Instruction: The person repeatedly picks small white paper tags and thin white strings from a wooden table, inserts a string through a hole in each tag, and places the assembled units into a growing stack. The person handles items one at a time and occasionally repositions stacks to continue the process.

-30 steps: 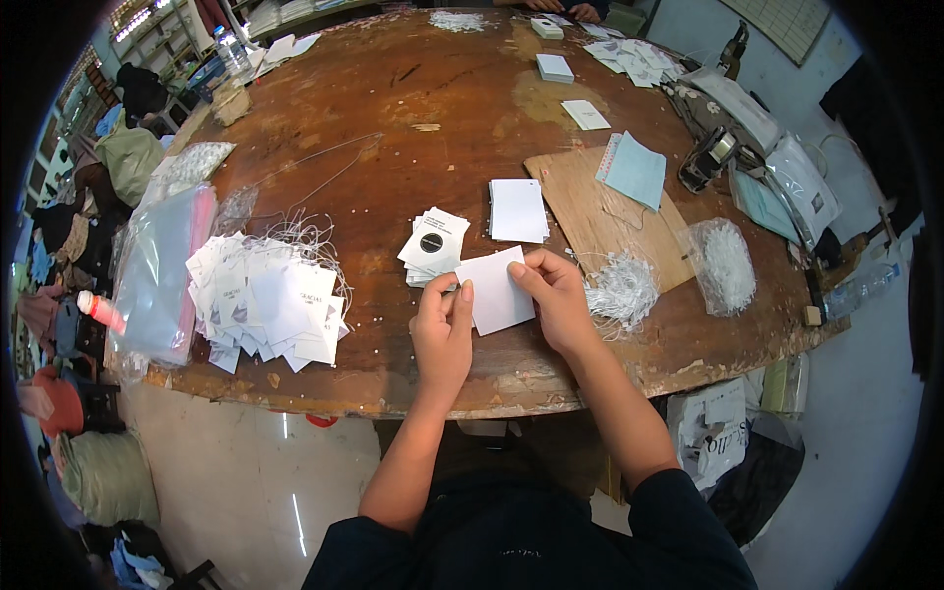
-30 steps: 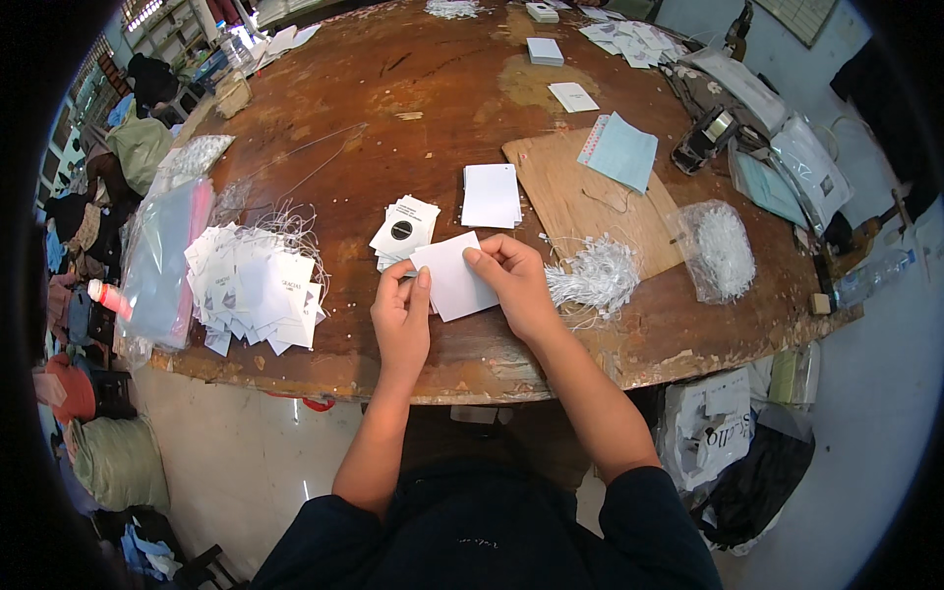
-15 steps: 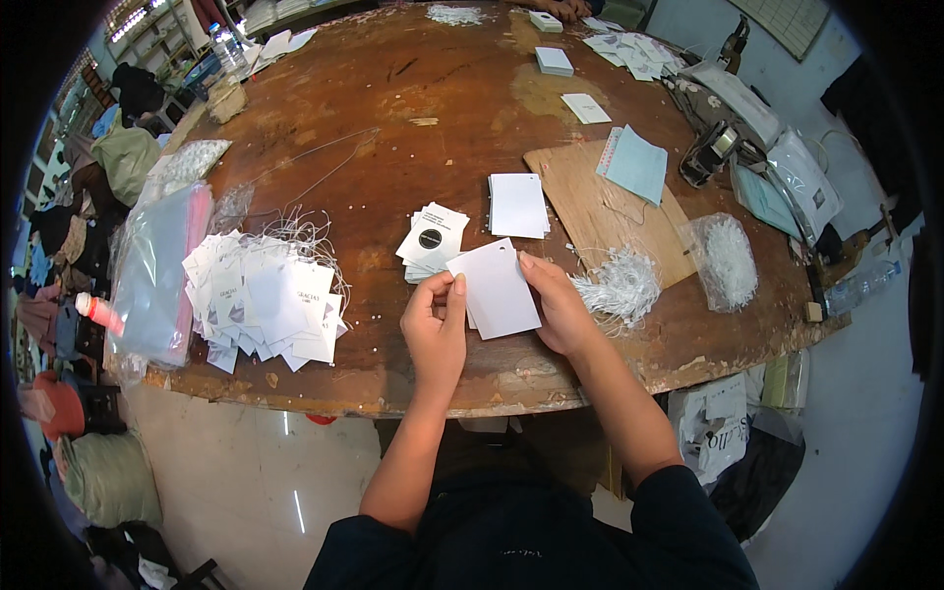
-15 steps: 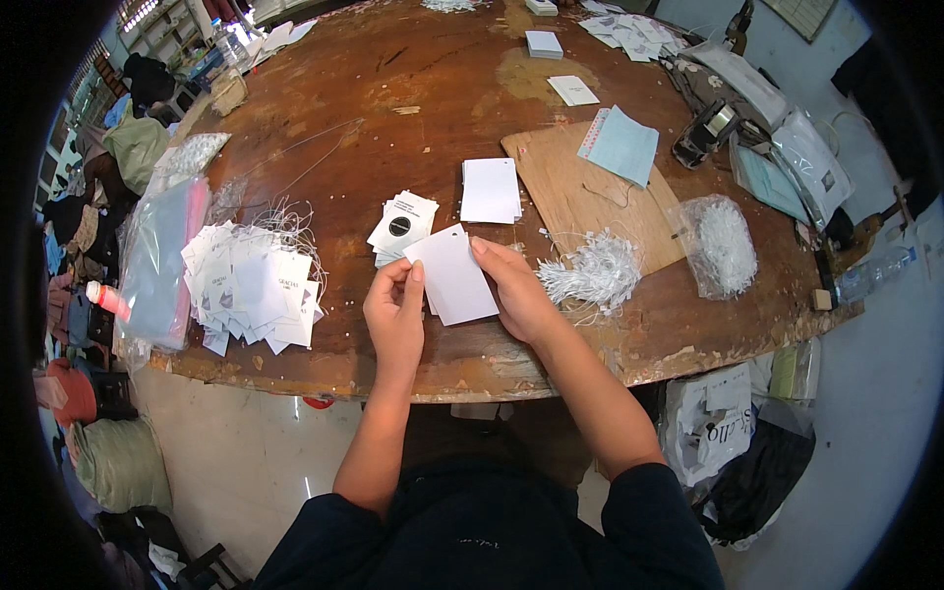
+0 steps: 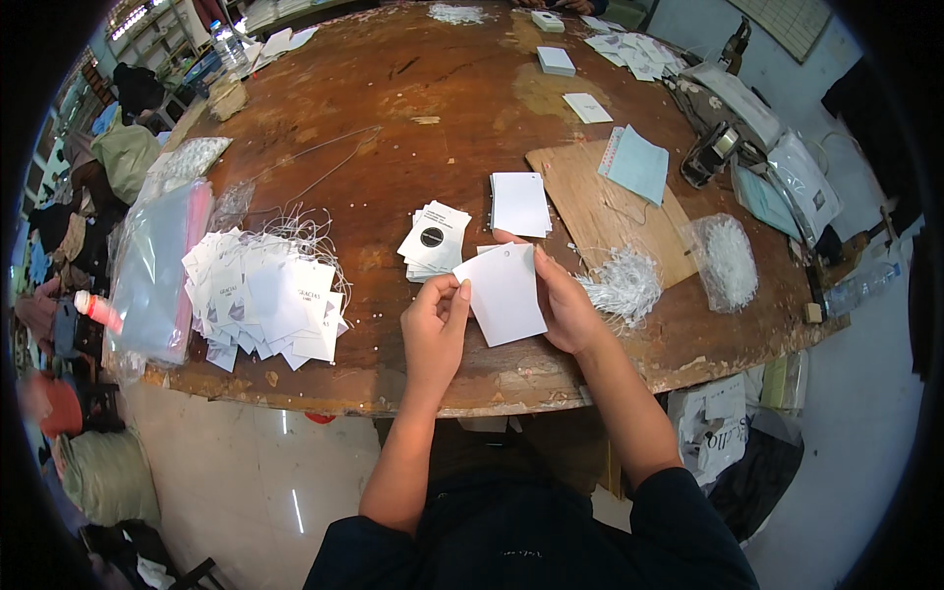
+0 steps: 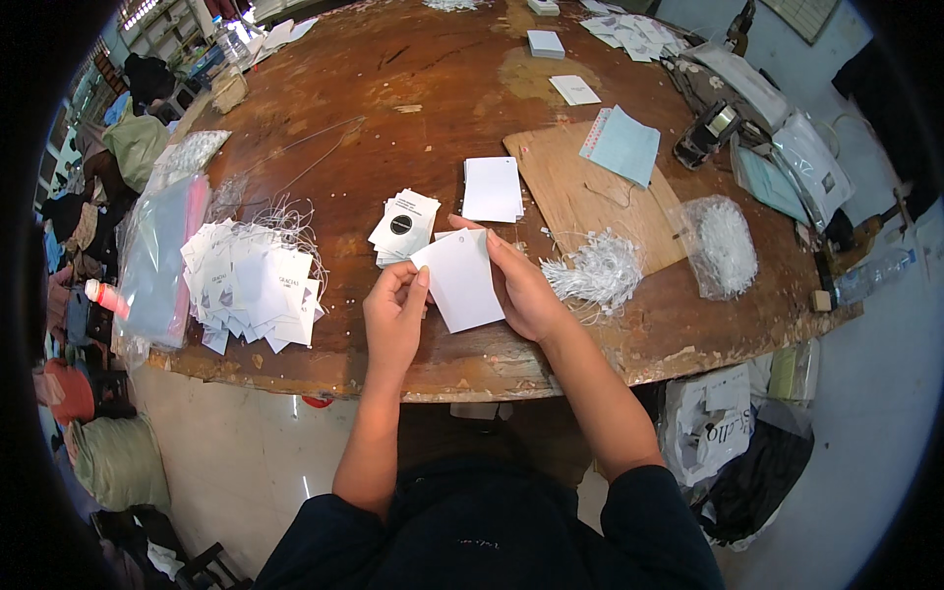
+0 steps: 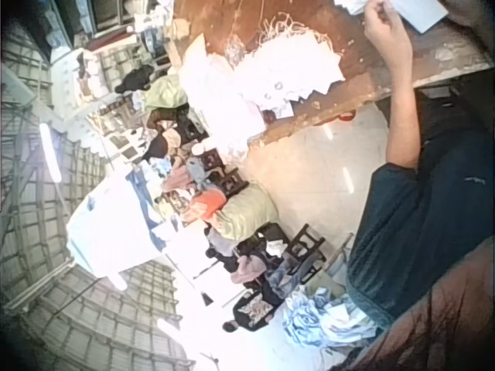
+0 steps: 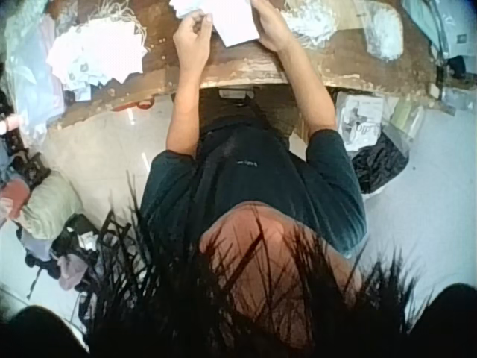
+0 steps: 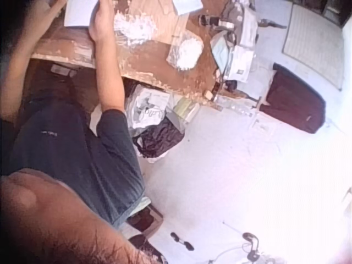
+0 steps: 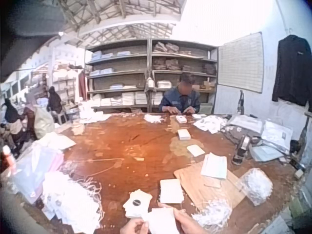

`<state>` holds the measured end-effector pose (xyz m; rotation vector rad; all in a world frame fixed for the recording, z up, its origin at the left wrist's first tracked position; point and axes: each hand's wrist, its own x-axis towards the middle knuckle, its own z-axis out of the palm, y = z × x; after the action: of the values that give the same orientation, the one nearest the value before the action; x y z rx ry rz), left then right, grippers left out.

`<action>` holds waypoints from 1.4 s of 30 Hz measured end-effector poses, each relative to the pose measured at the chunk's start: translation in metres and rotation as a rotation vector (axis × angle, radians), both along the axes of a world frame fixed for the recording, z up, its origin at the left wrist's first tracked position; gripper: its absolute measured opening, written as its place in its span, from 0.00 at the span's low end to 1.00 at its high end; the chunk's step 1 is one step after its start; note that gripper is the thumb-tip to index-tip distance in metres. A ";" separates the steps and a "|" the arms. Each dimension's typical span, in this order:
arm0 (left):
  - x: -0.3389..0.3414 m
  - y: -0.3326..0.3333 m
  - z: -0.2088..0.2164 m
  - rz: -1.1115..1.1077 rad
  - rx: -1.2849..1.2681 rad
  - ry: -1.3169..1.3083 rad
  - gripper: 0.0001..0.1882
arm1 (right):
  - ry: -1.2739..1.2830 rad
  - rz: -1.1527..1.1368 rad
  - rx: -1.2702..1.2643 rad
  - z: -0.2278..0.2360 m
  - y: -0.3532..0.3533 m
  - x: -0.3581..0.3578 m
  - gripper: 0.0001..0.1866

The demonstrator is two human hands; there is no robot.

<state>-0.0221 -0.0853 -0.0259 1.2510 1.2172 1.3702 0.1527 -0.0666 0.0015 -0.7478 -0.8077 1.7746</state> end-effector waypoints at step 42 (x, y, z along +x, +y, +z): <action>0.016 0.001 0.010 -0.009 -0.043 -0.207 0.14 | -0.713 -0.310 0.371 -0.004 0.000 0.011 0.11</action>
<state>-0.0059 -0.0847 -0.0157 1.0552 1.0895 1.4216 0.1636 -0.0667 -0.0025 -1.1930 -1.3577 1.0243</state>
